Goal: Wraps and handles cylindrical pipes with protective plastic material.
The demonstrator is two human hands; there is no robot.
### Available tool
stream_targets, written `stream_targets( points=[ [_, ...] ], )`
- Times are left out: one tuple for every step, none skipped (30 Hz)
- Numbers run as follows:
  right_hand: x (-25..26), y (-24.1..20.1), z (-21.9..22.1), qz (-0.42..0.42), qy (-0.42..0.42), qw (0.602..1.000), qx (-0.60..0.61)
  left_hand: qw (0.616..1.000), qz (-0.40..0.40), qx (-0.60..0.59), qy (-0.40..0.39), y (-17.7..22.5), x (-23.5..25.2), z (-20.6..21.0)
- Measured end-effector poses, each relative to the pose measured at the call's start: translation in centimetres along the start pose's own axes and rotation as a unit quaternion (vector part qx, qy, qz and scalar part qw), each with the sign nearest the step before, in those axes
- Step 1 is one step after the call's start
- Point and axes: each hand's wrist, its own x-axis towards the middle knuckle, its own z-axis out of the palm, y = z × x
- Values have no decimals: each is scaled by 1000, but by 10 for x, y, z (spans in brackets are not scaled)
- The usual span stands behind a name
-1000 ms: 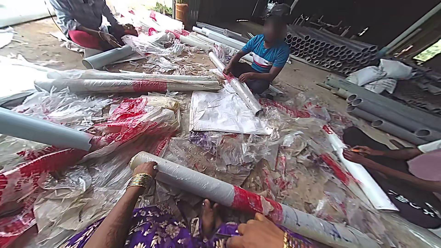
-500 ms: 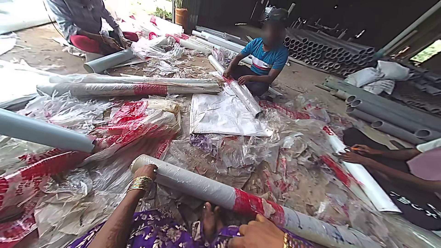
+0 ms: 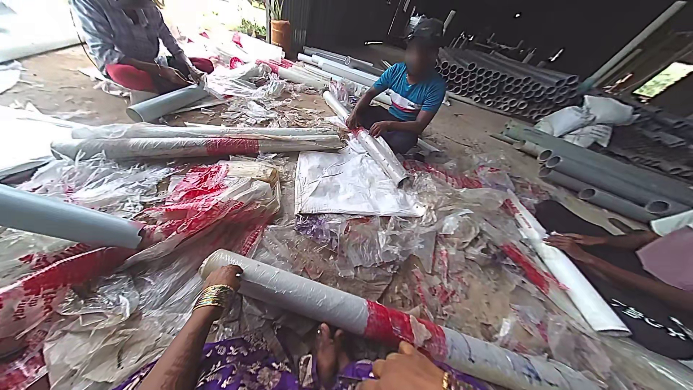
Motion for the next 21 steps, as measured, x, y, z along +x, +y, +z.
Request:
stream_targets(
  points=[
    [0, 0, 0, 0, -3, 1000, 1, 1000, -1, 2, -3, 0, 0, 0],
    [1, 0, -1, 2, -6, 1000, 2, 1000, -1, 5, -3, 0, -1, -1],
    [1, -1, -2, 3, -8, 1000, 2, 1000, -2, 5, -2, 2, -2, -1],
    [1, -1, -2, 4, -8, 1000, 1, 1000, -4, 5, 0, 3, -2, -1],
    [1, -1, -2, 3, -6, 1000, 1, 1000, -8, 4, 3, 3, -3, -1],
    [1, -1, -3, 2, -6, 1000, 0, 1000, -11, 6, 4, 4, -4, -1],
    [2, -1, -3, 1, -6, 1000, -1, 1000, -16, 10, 2, 5, -4, -1],
    [2, -1, -4, 1, -6, 1000, -1, 1000, -20, 16, 1, 7, -4, -1],
    [1, -1, -4, 0, -5, 1000, 0, 1000, -22, 21, 1, 8, -5, -2],
    [2, -2, -5, 1, -5, 1000, 0, 999, -23, 25, 0, 9, -5, -2],
    [2, -2, -5, 2, -8, 1000, 0, 999, -23, 27, 0, 9, -5, -2],
    [2, -2, -5, 3, -9, 1000, 1, 999, -23, 25, 2, 9, -4, -2],
    [3, -2, -5, 2, -9, 1000, 1, 999, -24, 24, 2, 9, -4, -2],
    [3, -1, -6, 2, -10, 1000, 0, 999, -26, 24, 3, 9, -4, -2],
    [4, -1, -6, 3, -10, 1000, 0, 999, -30, 25, 3, 9, -4, -3],
    [5, -1, -6, 4, -11, 1000, 0, 999, -35, 28, 1, 9, -4, -3],
    [5, -2, -6, 4, -12, 1000, -1, 999, -41, 32, 0, 10, -4, -4],
    [6, -2, -6, 3, -13, 1000, -2, 999, -45, 31, 0, 11, -5, -4],
    [6, -2, -7, 2, -14, 1000, -3, 998, -47, 31, 1, 12, -4, -4],
    [6, -2, -7, 3, -16, 1000, -3, 998, -47, 31, 1, 12, -4, -4],
    [6, -2, -7, 5, -18, 1000, -2, 998, -47, 29, 3, 12, -4, -4]
  ],
)
